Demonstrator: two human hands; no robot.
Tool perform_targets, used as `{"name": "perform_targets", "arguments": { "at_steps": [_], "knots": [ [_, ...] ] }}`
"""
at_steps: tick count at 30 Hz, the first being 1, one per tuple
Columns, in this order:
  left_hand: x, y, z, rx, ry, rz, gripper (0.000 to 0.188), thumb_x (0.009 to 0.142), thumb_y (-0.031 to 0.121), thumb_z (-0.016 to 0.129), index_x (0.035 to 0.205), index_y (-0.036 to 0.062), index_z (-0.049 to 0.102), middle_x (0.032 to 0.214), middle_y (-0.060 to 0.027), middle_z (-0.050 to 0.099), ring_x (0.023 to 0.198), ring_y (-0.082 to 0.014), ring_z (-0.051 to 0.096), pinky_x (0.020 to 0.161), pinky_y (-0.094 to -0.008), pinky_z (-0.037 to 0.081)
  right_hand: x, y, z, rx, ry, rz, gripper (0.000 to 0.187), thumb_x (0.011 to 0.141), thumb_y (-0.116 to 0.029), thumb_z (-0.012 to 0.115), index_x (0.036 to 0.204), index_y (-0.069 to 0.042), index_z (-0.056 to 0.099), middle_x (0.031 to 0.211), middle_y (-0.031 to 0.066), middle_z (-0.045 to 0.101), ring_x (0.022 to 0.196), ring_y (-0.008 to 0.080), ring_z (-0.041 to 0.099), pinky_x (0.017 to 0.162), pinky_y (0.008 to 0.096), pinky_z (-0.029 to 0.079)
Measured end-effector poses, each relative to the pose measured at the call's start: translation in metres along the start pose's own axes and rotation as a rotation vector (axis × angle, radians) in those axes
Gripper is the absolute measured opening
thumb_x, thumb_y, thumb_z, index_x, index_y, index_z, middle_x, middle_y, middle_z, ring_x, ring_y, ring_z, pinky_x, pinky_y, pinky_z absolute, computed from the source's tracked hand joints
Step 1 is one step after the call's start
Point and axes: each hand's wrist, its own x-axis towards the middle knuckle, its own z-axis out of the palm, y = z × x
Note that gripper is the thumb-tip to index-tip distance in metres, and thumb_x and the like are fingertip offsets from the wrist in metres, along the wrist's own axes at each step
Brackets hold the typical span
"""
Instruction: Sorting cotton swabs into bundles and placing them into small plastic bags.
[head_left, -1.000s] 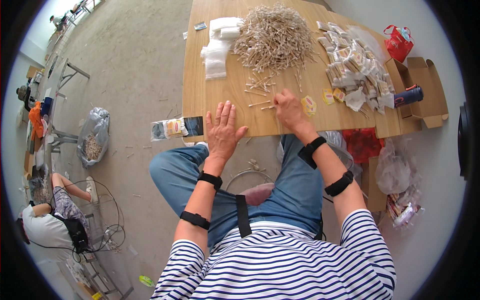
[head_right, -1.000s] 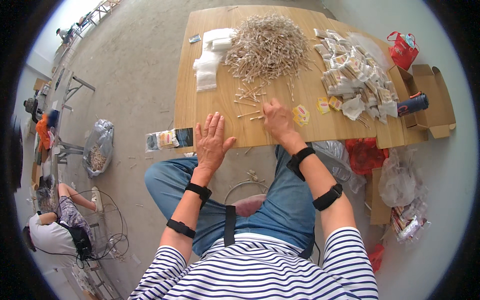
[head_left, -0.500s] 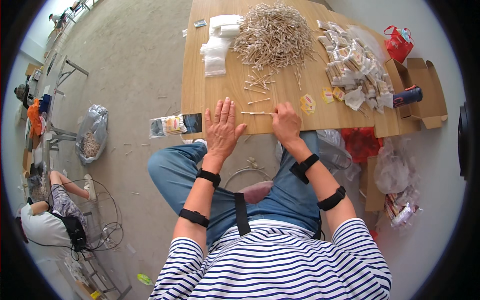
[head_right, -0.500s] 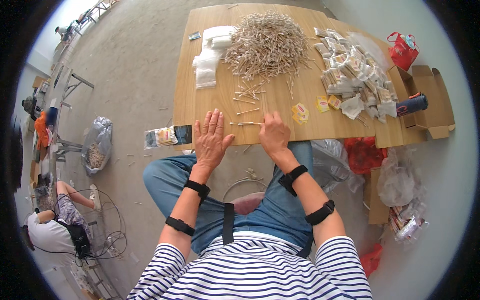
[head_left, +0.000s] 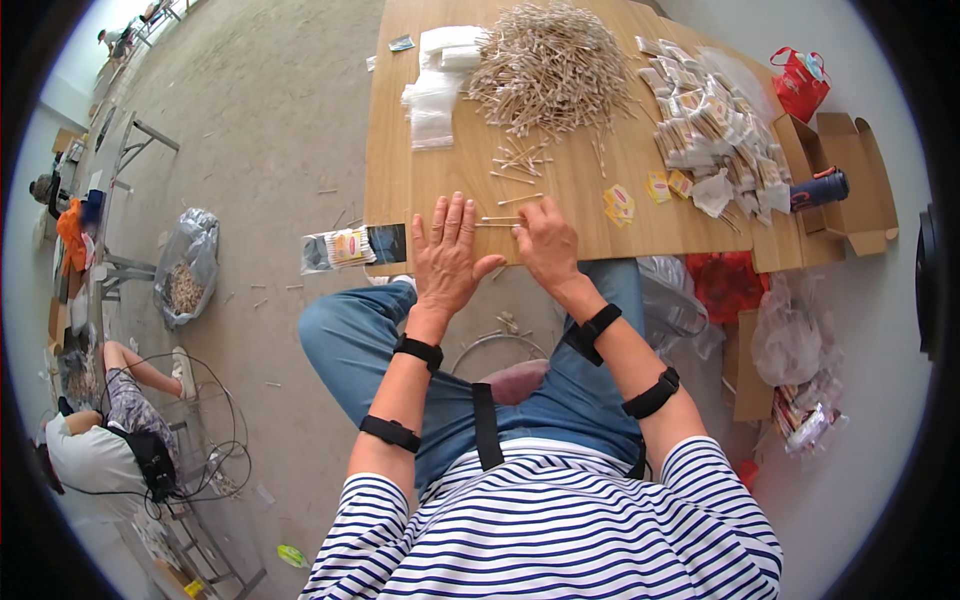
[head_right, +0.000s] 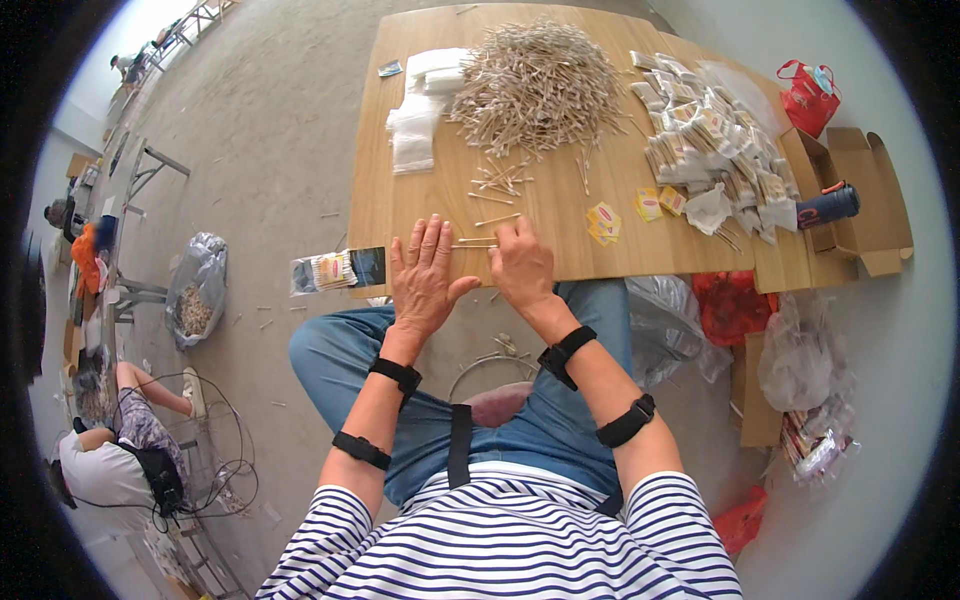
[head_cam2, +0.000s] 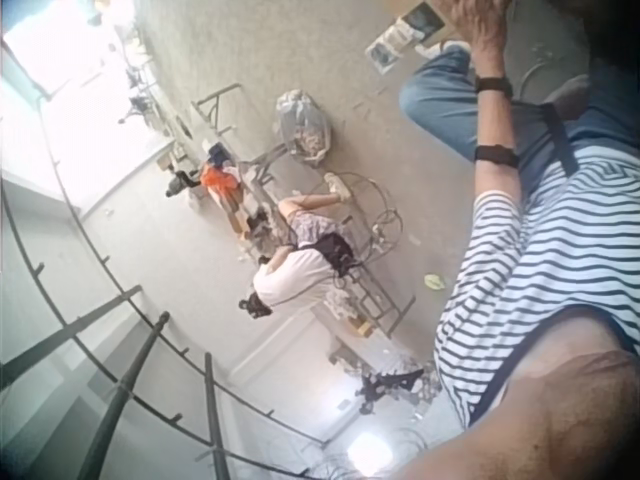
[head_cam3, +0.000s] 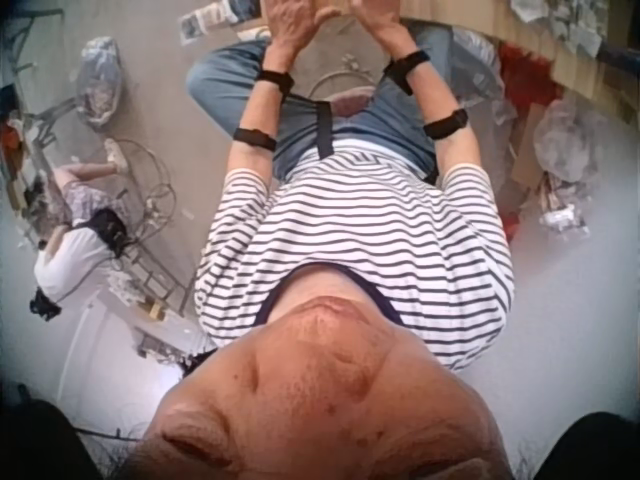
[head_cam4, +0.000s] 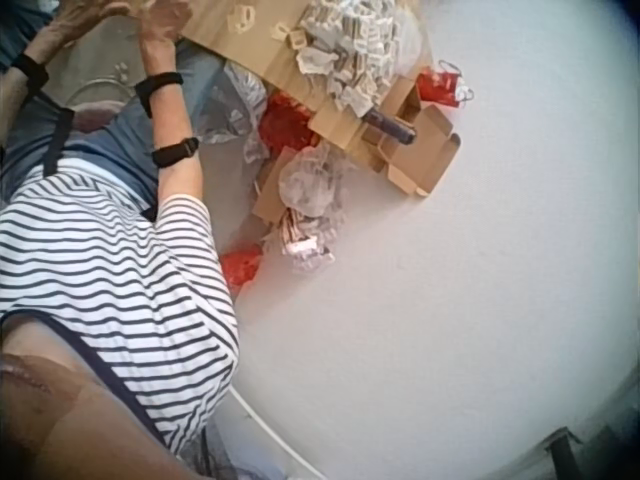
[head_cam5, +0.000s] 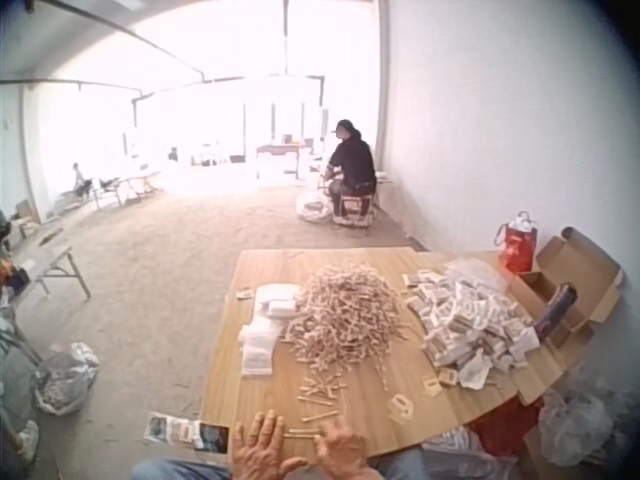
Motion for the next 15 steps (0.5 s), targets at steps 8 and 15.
{"name": "perform_targets", "arguments": {
  "at_steps": [8,15],
  "knots": [
    [-0.002,0.000,-0.012,-0.092,-0.005,0.094,0.108,0.067,0.076,0.062,0.152,0.0134,0.038,0.161,-0.0034,0.032,0.152,-0.0250,0.021,0.118,-0.0616,0.014,-0.003,-0.011,0.021,-0.058,-0.083,0.042,0.010,0.081,-0.007,0.067,0.090,-0.005,0.062,0.098,0.0150,0.059,0.085,0.0373,0.064,0.071,0.0468,0.052],
    [-0.001,0.001,-0.011,-0.111,-0.020,0.081,0.109,0.062,0.066,0.075,0.153,0.0174,0.039,0.160,0.0009,0.034,0.151,-0.0238,0.022,0.119,-0.0619,0.015,0.027,0.012,0.003,-0.123,0.115,0.123,0.012,0.081,-0.006,0.064,0.093,-0.005,0.061,0.098,0.0171,0.060,0.085,0.0380,0.066,0.071,0.0465,0.055]
  ]
}}
